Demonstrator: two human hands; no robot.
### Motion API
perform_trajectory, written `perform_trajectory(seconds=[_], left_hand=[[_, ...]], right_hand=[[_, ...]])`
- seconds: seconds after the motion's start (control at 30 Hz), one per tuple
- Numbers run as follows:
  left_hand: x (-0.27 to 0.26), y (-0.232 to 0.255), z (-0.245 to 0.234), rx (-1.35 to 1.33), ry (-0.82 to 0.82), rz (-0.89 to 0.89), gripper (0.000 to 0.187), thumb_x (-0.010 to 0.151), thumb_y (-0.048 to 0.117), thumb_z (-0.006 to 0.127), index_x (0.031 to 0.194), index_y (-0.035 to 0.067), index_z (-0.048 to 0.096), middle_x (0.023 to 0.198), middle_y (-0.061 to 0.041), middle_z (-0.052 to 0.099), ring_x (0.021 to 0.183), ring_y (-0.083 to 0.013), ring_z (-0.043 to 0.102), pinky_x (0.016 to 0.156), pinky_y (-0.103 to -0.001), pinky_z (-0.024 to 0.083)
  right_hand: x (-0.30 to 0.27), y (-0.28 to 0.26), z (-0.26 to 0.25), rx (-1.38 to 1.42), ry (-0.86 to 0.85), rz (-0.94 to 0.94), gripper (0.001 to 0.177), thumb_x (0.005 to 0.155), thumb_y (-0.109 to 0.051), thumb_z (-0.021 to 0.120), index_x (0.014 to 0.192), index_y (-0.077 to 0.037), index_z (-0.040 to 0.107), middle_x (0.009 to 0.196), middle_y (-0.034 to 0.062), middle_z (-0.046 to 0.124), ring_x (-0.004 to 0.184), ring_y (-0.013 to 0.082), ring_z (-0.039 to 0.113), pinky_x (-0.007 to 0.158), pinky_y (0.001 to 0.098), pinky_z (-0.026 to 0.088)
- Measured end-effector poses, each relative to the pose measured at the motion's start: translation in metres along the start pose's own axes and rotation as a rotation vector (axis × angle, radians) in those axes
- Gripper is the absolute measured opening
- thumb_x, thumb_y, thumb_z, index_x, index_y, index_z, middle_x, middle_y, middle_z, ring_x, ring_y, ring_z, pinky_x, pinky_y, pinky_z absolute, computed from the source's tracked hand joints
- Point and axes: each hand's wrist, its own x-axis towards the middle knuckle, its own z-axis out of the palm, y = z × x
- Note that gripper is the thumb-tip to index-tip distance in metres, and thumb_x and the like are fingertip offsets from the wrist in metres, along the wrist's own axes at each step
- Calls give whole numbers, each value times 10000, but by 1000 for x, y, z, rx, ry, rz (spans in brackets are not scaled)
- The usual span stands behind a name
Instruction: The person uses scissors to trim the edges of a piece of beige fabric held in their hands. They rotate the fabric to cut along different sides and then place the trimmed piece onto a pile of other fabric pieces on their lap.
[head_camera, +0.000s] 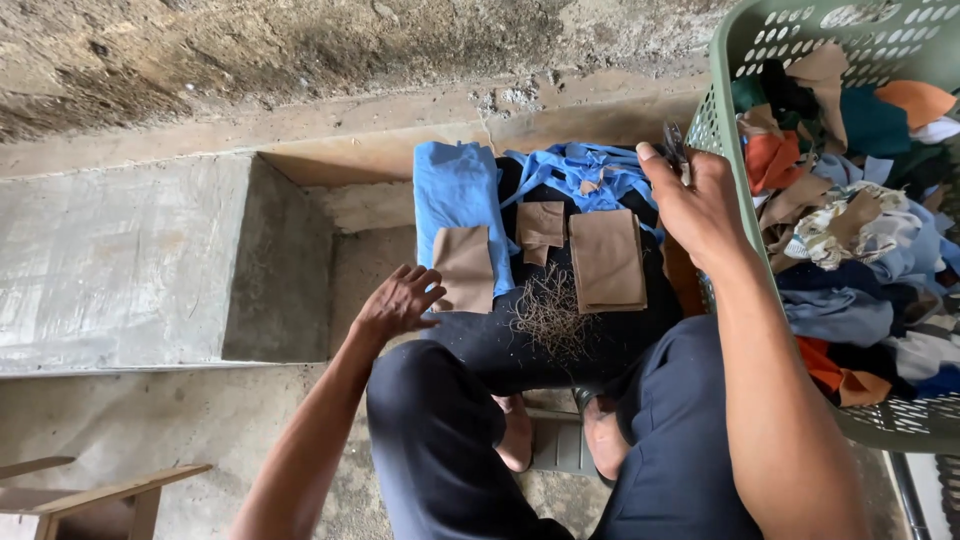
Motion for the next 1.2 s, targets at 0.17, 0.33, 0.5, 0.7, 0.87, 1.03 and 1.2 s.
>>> perform_trajectory(seconds=[0.17,0.33,0.5,0.7,0.87,1.03,1.2], left_hand=[[-3,17,3,100,145,5,264,831,295,767,1021,144,664,1079,-55,578,949,-270,607,762,-383,474],[-10,14,24,47,187,30,38,882,154,663,889,149,626,955,-29,617,981,-242,623,804,-361,474],[-12,7,50,-55,116,-65,122,959,179,574,864,173,651,812,-9,643,788,-227,644,701,-360,482],[9,9,7,-436,-135,-437,112,965,263,628,933,186,702,820,-36,727,811,-280,735,711,-416,567],[20,17,4,-349,-232,-440,166,851,344,763,904,189,741,831,-34,761,822,-257,742,778,-415,560],[24,31,47,-200,25,-147,260,848,445,769,931,205,714,888,-12,695,852,-225,654,765,-372,510],[41,50,54,-167,99,-123,230,884,431,730,918,205,701,901,-12,680,829,-227,633,713,-371,500]], right_hand=[[3,2,-1,-15,-10,-23,419,1091,-378,658,764,-117,620,667,51,586,567,190,516,563,320,405],[0,7,0,-16,-42,-35,397,1095,-350,654,785,-103,625,684,62,583,574,189,499,573,316,397],[-8,-8,5,5,-77,-19,389,1091,-326,648,786,-87,617,681,68,558,575,184,477,570,308,384],[-14,-7,14,0,-154,27,414,1032,-389,682,746,-94,627,674,61,553,591,188,484,554,312,374],[-27,-26,20,-30,-229,49,468,986,-437,711,721,-64,611,665,73,518,607,204,491,538,316,385],[-38,-53,17,-66,-280,122,477,965,-507,694,791,-63,680,700,98,570,610,236,544,531,335,435],[-38,-58,18,-77,-272,129,475,974,-529,674,824,-78,692,712,84,576,614,231,550,541,335,442]])
